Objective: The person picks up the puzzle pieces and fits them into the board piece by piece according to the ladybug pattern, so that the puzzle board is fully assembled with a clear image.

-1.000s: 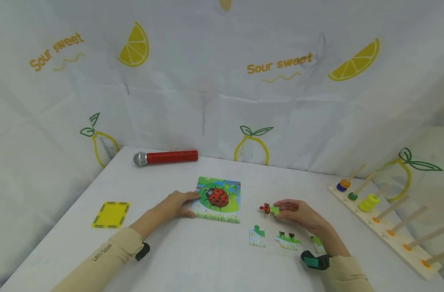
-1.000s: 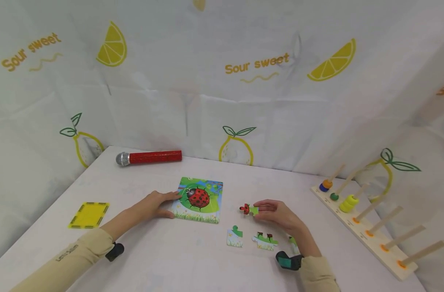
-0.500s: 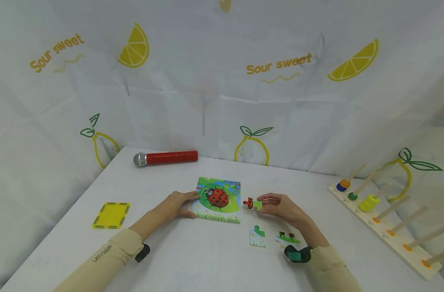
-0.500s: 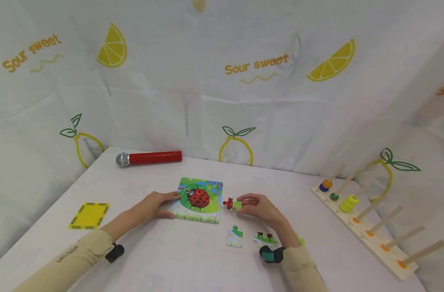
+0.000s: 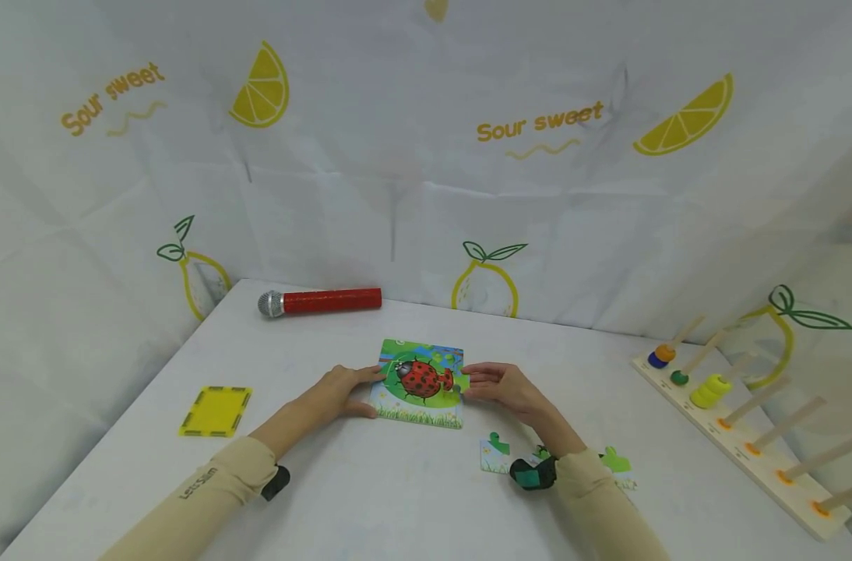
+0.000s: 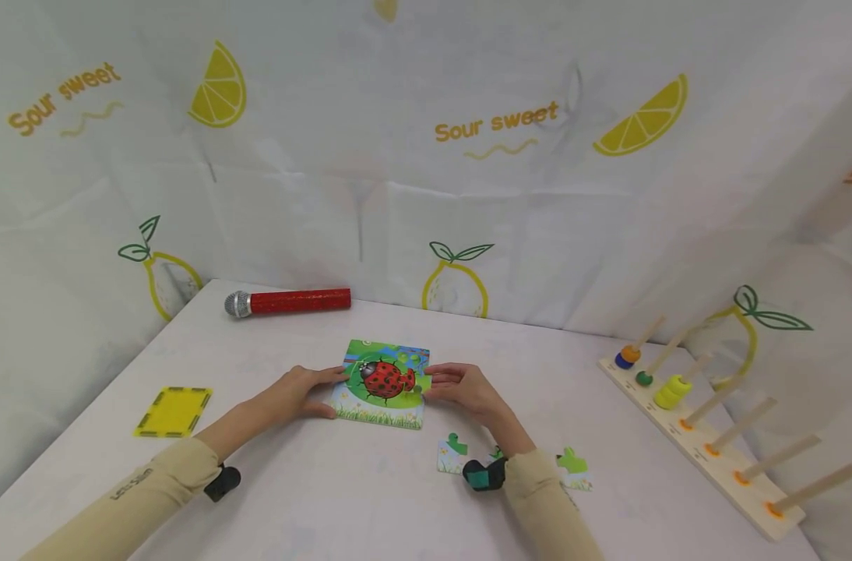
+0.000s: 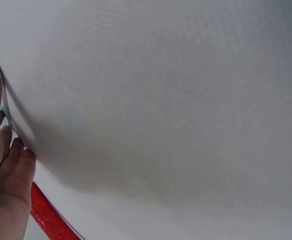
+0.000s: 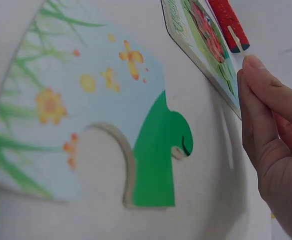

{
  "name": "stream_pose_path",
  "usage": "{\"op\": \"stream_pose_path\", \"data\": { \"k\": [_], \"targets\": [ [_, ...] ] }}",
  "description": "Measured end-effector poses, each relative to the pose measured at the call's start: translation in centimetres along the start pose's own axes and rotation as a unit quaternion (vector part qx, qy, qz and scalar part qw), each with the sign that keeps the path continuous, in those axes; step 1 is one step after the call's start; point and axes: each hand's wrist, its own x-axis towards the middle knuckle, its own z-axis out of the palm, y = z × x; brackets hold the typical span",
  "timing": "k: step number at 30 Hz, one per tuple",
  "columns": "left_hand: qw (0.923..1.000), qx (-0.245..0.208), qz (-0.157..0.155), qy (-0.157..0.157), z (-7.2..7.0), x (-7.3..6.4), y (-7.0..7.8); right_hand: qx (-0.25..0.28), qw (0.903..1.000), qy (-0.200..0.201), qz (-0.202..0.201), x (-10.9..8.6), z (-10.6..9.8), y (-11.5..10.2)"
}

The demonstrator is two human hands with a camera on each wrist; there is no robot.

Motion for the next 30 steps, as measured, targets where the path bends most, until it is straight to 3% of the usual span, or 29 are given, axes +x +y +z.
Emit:
{"op": "stream_pose_path", "data": {
  "k": [12,19,30],
  "targets": [
    [1.0000,0.001,-0.005,-0.003,-0.1,0.0,0.1,-0.011,0.9992,-0.007,-0.038,0.5,1.7,-0.7],
    [0.9999,0.003,-0.014,-0.006,-0.1,0.1,0.1,-0.050,0.9973,0.050,0.020,1.1,2.7,-1.8],
    [0.9998,0.009,-0.015,-0.005,0.0,0.1,0.1,-0.093,0.9925,0.072,0.036,1.5,3.3,-2.6]
  ]
}}
